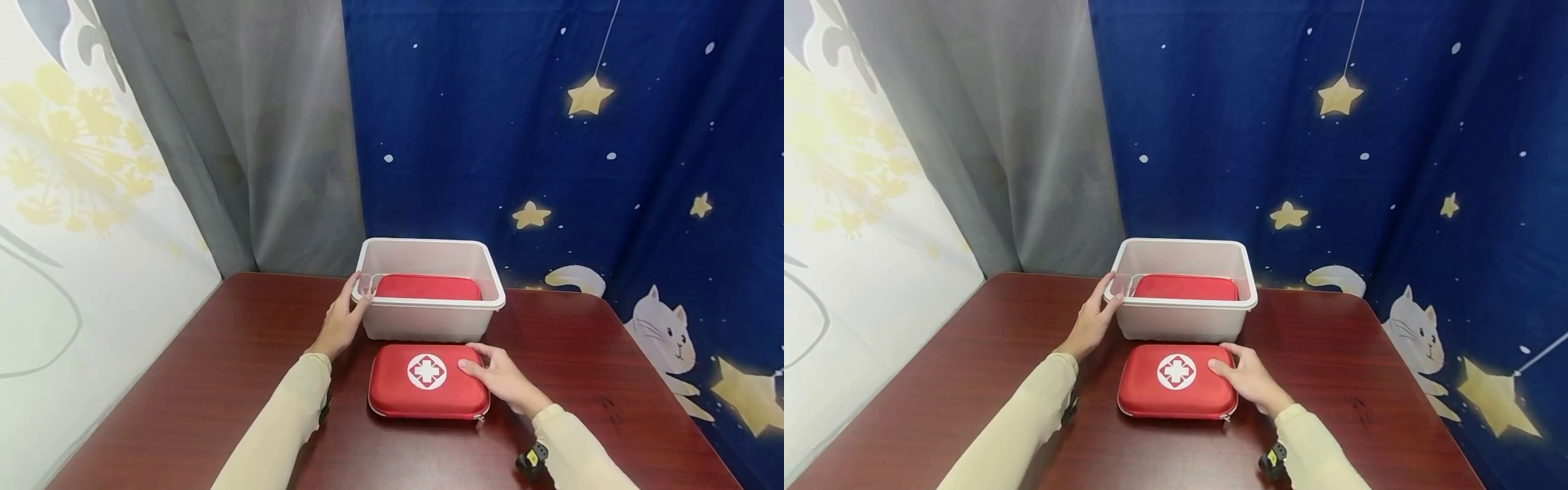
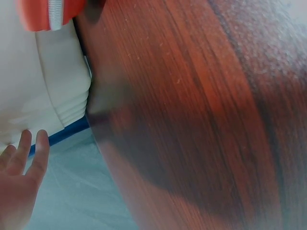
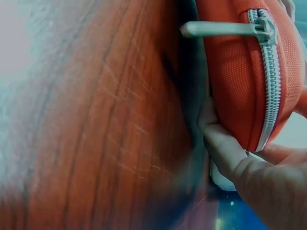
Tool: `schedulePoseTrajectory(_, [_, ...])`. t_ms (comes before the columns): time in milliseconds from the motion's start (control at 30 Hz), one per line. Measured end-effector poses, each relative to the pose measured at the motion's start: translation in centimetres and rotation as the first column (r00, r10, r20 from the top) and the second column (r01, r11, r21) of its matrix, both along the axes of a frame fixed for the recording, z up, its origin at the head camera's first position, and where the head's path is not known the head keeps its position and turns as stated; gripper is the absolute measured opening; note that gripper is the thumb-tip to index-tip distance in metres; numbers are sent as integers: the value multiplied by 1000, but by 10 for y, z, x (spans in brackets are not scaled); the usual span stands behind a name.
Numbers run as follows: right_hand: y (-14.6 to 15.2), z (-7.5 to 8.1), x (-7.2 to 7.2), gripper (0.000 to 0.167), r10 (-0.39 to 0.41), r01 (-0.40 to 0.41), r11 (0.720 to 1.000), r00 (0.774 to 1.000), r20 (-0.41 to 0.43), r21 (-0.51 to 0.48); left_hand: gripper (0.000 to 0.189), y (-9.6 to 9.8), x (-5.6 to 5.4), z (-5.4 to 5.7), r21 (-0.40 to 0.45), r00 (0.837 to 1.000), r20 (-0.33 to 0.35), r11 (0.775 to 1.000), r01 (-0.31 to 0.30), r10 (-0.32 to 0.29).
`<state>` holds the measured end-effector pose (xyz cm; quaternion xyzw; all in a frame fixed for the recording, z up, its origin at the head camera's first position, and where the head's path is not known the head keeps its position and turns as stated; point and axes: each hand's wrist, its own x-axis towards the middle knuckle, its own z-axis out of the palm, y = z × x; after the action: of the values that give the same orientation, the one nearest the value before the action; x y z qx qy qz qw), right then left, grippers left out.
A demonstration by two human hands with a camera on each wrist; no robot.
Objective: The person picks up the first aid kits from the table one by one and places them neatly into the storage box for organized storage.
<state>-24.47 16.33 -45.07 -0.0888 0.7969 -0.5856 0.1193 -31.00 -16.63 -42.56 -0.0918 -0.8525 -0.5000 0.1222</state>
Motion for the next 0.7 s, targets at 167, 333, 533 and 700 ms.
schedulePoseTrajectory(167, [3,6,-1,67,24,-23,998,1000,17,-64,62,0,-1,-2,-4,1000,-6,1000,-6,6])
schedulePoseTrajectory(333, [7,16,-2,67,22,-19,995,999,29,-95,61,-1,-3,-3,-7,1000,-19,1000,-8,8])
schedulePoseTrajectory(533, [10,26,-1,66,45,-42,991,999,21,-128,61,0,-4,-5,-5,1000,-20,1000,-7,7])
schedulePoseTrajectory(700, [11,36,0,64,55,-54,990,999,1,-130,61,0,-5,-5,-9,1000,-26,1000,-12,12])
